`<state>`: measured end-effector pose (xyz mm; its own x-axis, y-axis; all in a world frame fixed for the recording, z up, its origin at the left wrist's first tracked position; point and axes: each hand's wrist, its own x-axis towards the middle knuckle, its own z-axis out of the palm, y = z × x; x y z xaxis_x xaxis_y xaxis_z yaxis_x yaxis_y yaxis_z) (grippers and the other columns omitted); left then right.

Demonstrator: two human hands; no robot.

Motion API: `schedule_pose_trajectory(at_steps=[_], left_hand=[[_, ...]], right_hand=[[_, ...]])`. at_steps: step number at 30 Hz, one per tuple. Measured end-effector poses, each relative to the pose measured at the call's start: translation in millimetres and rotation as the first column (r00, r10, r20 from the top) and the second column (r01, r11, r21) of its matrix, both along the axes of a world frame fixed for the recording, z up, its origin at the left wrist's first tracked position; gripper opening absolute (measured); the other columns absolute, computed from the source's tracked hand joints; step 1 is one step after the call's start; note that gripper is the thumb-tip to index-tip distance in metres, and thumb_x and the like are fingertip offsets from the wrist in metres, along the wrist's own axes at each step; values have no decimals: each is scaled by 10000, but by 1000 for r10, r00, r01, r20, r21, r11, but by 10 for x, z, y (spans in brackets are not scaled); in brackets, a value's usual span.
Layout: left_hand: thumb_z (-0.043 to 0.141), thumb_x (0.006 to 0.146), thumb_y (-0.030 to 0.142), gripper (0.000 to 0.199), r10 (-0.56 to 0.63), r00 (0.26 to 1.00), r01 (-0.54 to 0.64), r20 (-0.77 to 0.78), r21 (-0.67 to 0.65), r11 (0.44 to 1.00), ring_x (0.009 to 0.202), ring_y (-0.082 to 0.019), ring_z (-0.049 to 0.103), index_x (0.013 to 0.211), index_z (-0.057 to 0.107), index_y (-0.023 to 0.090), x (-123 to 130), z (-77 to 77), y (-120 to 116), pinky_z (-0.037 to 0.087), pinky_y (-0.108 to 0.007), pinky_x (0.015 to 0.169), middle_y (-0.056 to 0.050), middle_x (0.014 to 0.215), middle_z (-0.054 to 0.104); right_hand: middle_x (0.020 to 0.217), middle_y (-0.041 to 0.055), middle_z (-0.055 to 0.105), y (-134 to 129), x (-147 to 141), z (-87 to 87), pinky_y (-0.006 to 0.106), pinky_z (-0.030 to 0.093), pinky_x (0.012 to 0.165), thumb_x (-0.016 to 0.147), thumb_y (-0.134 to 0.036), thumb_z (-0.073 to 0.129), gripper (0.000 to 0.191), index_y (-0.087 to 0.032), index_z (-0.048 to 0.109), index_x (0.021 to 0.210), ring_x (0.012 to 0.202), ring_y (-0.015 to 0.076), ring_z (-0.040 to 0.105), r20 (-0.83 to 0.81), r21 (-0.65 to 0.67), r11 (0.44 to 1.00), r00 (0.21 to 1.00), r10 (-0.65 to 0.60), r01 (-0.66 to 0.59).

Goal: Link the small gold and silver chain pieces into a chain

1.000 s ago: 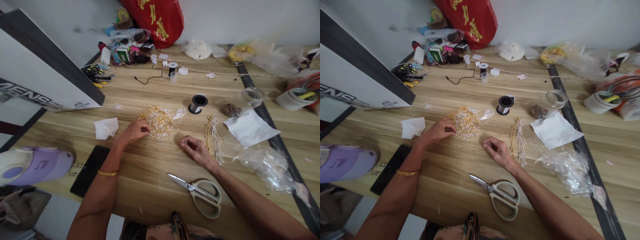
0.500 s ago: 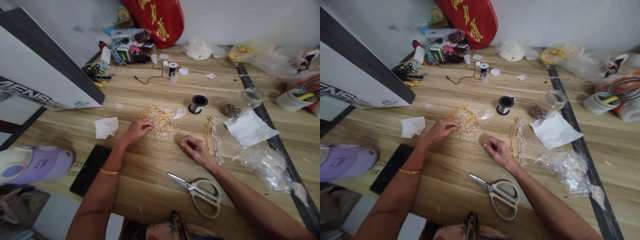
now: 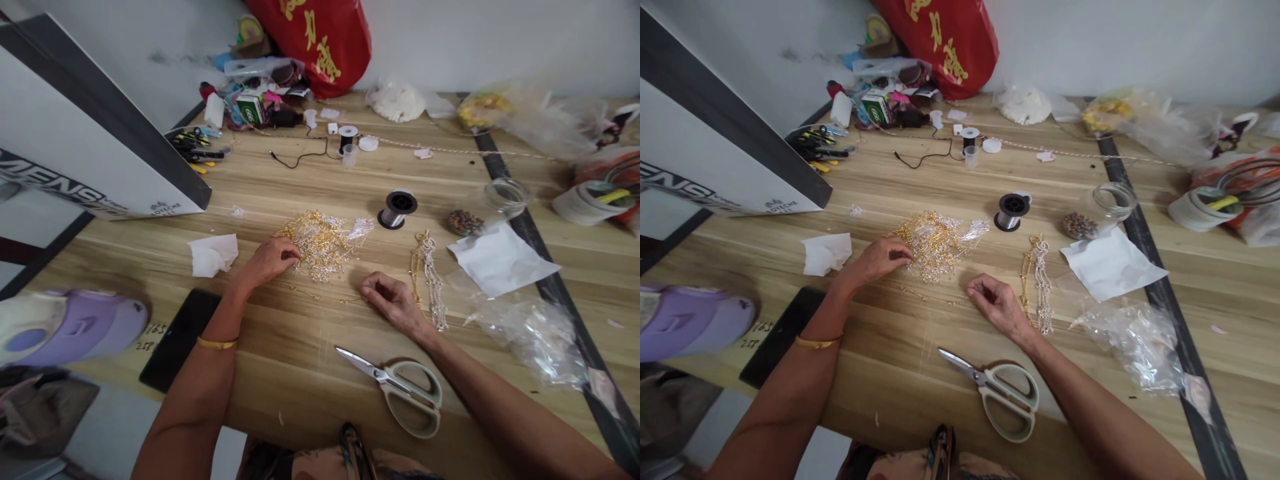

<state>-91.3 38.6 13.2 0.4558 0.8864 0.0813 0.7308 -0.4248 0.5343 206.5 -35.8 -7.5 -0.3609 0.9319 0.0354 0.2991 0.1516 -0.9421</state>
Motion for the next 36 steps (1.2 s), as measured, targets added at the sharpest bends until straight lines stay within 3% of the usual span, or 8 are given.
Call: schedule_pose_trajectory(at_steps=[15, 21, 26, 36], left_hand=[[632, 772, 200, 74, -58, 998, 59, -30, 11, 998, 792, -161, 559, 721, 684, 188, -25, 15, -3, 424, -312, 787, -17, 756, 647], [601, 796, 174, 104, -128, 992, 128, -7, 53, 990, 767, -150, 563, 735, 684, 187, 112, -10, -19, 403, -339, 860, -15, 764, 657], [655, 768, 197, 105, -119, 991, 116, 53, 63, 991, 792, -164, 564, 863, 696, 181, 257, 52, -83, 433, -317, 800, -30, 772, 648], [578, 821, 182, 103, -198, 972, 211, -125, 98, 973, 780, -176, 554, 769, 666, 174, 372, 39, -73, 408, -340, 826, -33, 760, 659]], right_hand=[[626, -8, 466, -3, -7, 2, 247, 328, 526, 876, -385, 524, 238, -160, 576, 817, 575, 112, 401, -1, -1, 1000, 1000, -4, 4], [622, -12, 453, -1, -4, -5, 247, 319, 526, 875, -396, 522, 252, -159, 569, 804, 569, 111, 390, 7, -4, 1000, 1000, 0, 0], [642, -7, 470, 4, 9, -26, 245, 323, 537, 877, -388, 518, 243, -159, 568, 812, 584, 113, 407, 17, 15, 1000, 1000, 4, -4], [642, -8, 466, -4, 7, -32, 241, 329, 537, 874, -427, 507, 276, -163, 564, 815, 581, 113, 406, 18, 33, 999, 1000, 7, -7]])
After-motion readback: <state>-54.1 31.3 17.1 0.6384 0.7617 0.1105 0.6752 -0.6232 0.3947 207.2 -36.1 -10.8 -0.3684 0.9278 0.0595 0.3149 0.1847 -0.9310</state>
